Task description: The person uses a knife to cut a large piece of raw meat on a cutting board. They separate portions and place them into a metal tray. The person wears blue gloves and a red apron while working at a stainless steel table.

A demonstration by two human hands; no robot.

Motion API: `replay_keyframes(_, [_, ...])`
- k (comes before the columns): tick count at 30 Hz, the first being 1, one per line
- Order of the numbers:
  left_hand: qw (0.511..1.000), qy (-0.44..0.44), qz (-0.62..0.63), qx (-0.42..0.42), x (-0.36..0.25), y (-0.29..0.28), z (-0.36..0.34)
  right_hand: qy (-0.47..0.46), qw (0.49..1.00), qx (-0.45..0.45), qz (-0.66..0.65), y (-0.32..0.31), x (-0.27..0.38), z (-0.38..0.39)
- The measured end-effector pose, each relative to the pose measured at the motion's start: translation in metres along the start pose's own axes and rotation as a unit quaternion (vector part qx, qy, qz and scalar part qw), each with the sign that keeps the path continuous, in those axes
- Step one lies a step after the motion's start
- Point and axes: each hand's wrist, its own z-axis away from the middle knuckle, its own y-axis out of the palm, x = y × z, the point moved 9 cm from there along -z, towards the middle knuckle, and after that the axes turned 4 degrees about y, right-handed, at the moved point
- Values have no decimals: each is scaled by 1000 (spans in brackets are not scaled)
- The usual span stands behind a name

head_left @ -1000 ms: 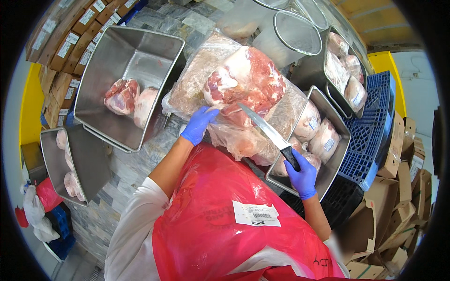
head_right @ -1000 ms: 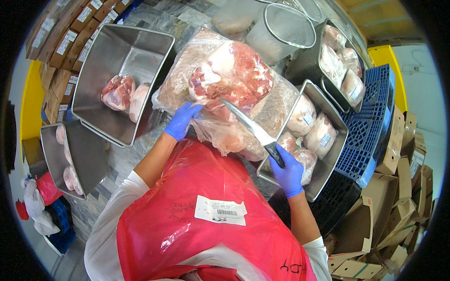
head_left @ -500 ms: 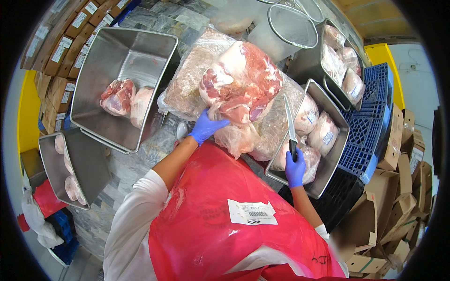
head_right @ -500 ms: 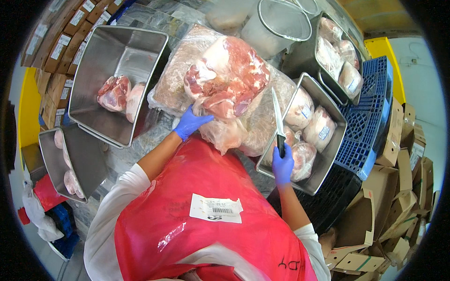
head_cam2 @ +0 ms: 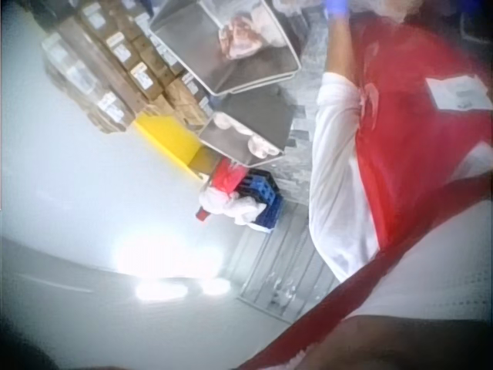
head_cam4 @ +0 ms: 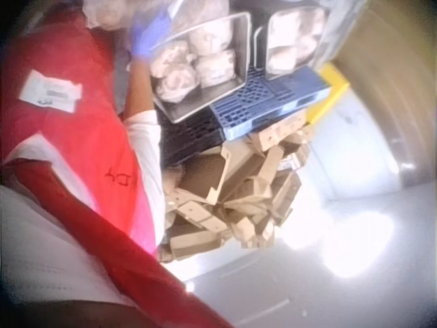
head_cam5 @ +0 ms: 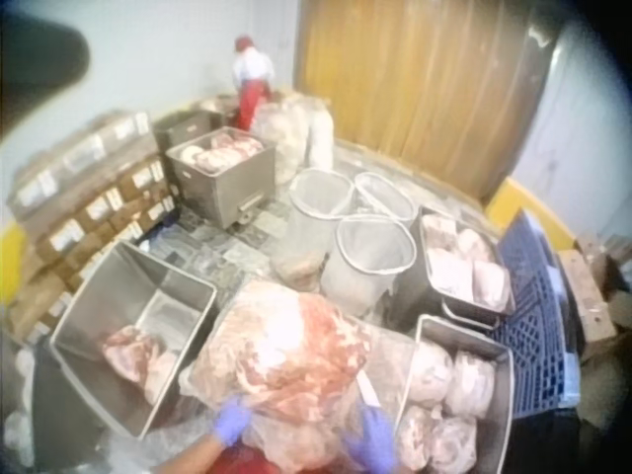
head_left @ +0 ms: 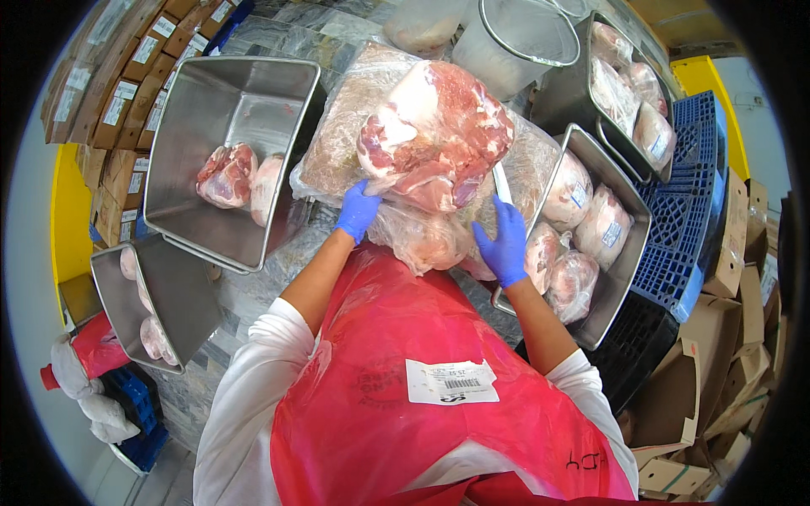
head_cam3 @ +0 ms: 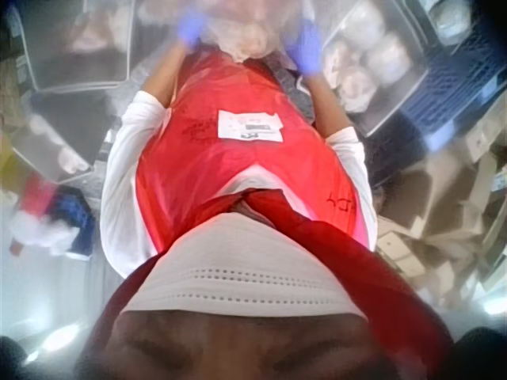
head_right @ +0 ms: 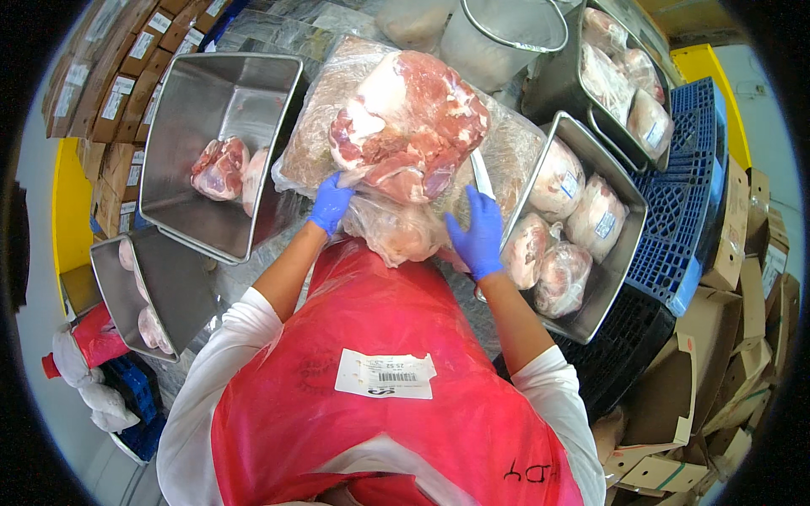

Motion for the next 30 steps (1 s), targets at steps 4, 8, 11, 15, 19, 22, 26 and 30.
replay_keyframes(4, [992,-59,55,98,-34,37,29,152,963,122,-185,67,-9,5])
replay_keyframes(8, [975,-85,99,178,-28,77,39,225,840,277,-408,135,5,23])
replay_keyframes(11, [971,-140,32,189,18,80,28,246,787,354,-441,162,21,40])
replay_keyframes(15, [971,-111,14,211,19,92,21,335,618,399,-589,174,40,55])
replay_keyframes(19, [993,-78,-68,56,-1,68,22,270,647,414,-581,144,73,48])
replay_keyframes(22, [989,15,-140,39,-34,38,27,204,757,401,-474,119,74,37])
replay_keyframes(26, [923,34,-375,78,-36,12,12,176,884,312,-299,94,9,23])
replay_keyframes(30, [936,96,-330,76,-95,17,30,265,913,154,-271,42,-20,15])
